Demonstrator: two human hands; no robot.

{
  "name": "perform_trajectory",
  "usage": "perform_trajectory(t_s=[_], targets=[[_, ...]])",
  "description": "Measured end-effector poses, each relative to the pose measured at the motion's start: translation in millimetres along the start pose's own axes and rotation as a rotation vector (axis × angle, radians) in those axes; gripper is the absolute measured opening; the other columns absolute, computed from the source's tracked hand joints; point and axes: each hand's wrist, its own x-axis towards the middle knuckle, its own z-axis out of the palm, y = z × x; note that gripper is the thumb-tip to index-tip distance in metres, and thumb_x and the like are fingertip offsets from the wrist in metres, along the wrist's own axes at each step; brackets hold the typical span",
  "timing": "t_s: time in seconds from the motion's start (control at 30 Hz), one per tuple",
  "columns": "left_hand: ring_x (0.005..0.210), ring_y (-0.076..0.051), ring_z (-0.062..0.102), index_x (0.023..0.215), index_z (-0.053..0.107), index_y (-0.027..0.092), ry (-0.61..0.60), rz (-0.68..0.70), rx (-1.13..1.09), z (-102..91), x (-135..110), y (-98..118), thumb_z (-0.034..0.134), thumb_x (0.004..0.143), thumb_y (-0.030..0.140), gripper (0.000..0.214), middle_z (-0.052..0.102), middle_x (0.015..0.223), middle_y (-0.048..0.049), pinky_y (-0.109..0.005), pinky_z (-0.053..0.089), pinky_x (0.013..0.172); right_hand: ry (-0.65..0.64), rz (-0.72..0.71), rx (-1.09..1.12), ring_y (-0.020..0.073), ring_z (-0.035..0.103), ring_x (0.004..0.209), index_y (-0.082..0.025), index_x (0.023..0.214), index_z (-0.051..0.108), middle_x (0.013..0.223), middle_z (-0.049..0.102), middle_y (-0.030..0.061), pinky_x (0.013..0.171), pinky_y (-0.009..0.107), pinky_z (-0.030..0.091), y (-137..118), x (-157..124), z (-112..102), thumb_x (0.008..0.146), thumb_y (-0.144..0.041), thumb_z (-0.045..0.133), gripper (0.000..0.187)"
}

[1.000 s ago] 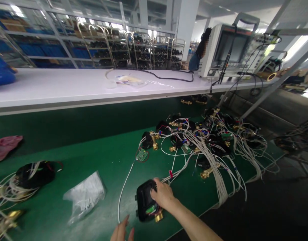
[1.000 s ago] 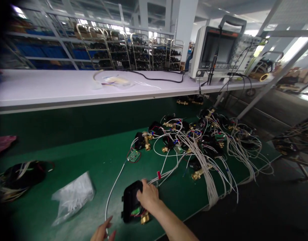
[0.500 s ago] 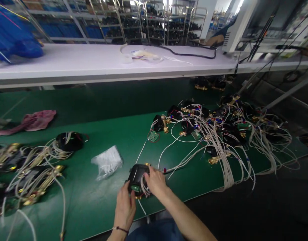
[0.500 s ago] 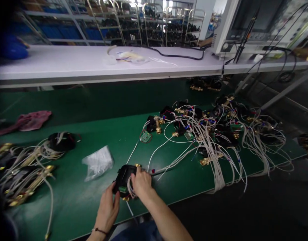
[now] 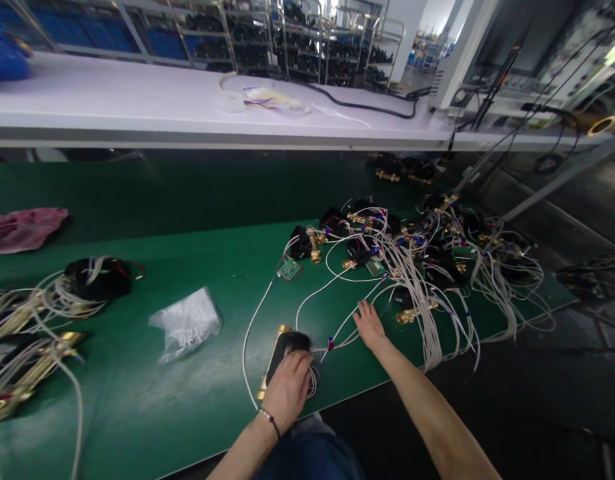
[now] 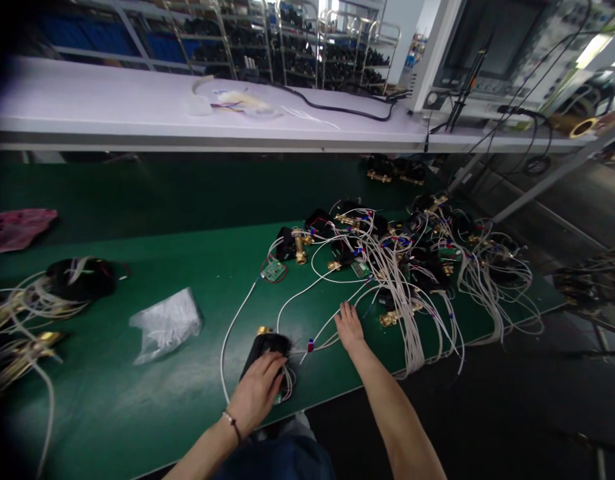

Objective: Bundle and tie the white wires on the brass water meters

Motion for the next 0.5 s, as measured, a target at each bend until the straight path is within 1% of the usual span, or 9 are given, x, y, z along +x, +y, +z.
perform_trajectory(t_s=[0.07,0.1,0.17,0.2,0.27,0.33,0.4,0.43,0.5], targets=[[0.107,-0.026,0.05,0.108,0.052,0.017,-0.019,0.008,0.065,6.3,1,-1,0.041,0.081,0.021,0.03,0.055,0.112,-0.011,-0.045,0.044,0.091,-0.008,-0.02,0.002,0.0251,0.033,0.123,-0.011,0.105,0.056,0.12,0.051,0.0166,0.105,0.047,0.011,4,4,-3,0.079,-0.002,0.033,0.036],[0.108,-0.026,0.05,0.109,0.052,0.017,-0.013,0.001,0.081,8.2,1,-3,0.042,0.081,0.022,0.03,0.055,0.112,-0.0113,-0.046,0.044,0.091,-0.011,-0.032,0.005,0.0237,0.039,0.118,-0.01,0.105,0.056,0.112,0.056,0.016,0.105,0.045,0.011,7,4,-6,0.08,-0.002,0.032,0.036],[0.108,-0.025,0.05,0.111,0.05,0.016,0.002,-0.01,0.076,9.6,0,-6,0.04,0.082,0.022,0.031,0.055,0.113,-0.0113,-0.044,0.045,0.092,-0.014,-0.063,0.011,0.0202,0.044,0.112,-0.012,0.108,0.055,0.104,0.06,0.0128,0.106,0.041,0.012,14,4,-12,0.08,-0.002,0.032,0.037],[0.108,-0.024,0.05,0.112,0.049,0.016,0.006,-0.013,0.063,9.5,0,-8,0.039,0.083,0.022,0.032,0.055,0.113,-0.0111,-0.043,0.044,0.092,-0.01,-0.075,0.013,0.0188,0.043,0.113,-0.013,0.111,0.053,0.107,0.059,0.0113,0.107,0.038,0.012,20,4,-15,0.08,-0.002,0.033,0.039],[0.107,-0.022,0.051,0.113,0.048,0.015,0.008,-0.019,0.032,8.7,0,-9,0.038,0.084,0.021,0.032,0.055,0.112,-0.0106,-0.04,0.044,0.093,0.005,-0.063,0.008,0.0183,0.035,0.12,-0.012,0.117,0.048,0.12,0.051,0.0112,0.107,0.035,0.013,35,6,-22,0.076,-0.001,0.038,0.044],[0.105,-0.02,0.052,0.113,0.048,0.015,0.009,-0.029,0.009,8.6,-2,-9,0.038,0.084,0.022,0.031,0.056,0.111,-0.0101,-0.038,0.045,0.093,0.032,0.008,-0.012,0.0205,0.026,0.126,-0.008,0.123,0.042,0.131,0.04,0.0142,0.106,0.035,0.015,53,12,-30,0.074,0.001,0.036,0.05],[0.103,-0.02,0.053,0.112,0.049,0.016,0.014,-0.036,0.005,9.6,-5,-7,0.038,0.084,0.022,0.031,0.057,0.109,-0.0097,-0.037,0.046,0.091,0.069,0.112,-0.039,0.0238,0.021,0.128,-0.003,0.127,0.037,0.136,0.032,0.0182,0.105,0.039,0.016,73,20,-38,0.077,0.002,0.029,0.05],[0.102,-0.021,0.054,0.112,0.049,0.016,0.016,-0.039,0.008,10.3,-7,-7,0.038,0.084,0.023,0.031,0.058,0.108,-0.0098,-0.037,0.047,0.09,0.086,0.163,-0.051,0.0254,0.021,0.128,-0.002,0.127,0.036,0.136,0.031,0.0197,0.105,0.042,0.017,82,25,-42,0.078,0.002,0.025,0.05],[0.1,-0.021,0.056,0.11,0.051,0.017,0.024,-0.046,0.017,11.4,-11,-5,0.038,0.084,0.024,0.03,0.059,0.106,-0.0101,-0.038,0.048,0.088,0.106,0.241,-0.067,0.0286,0.027,0.125,-0.001,0.125,0.039,0.131,0.036,0.022,0.102,0.046,0.02,96,32,-50,0.079,0.001,0.022,0.049]])
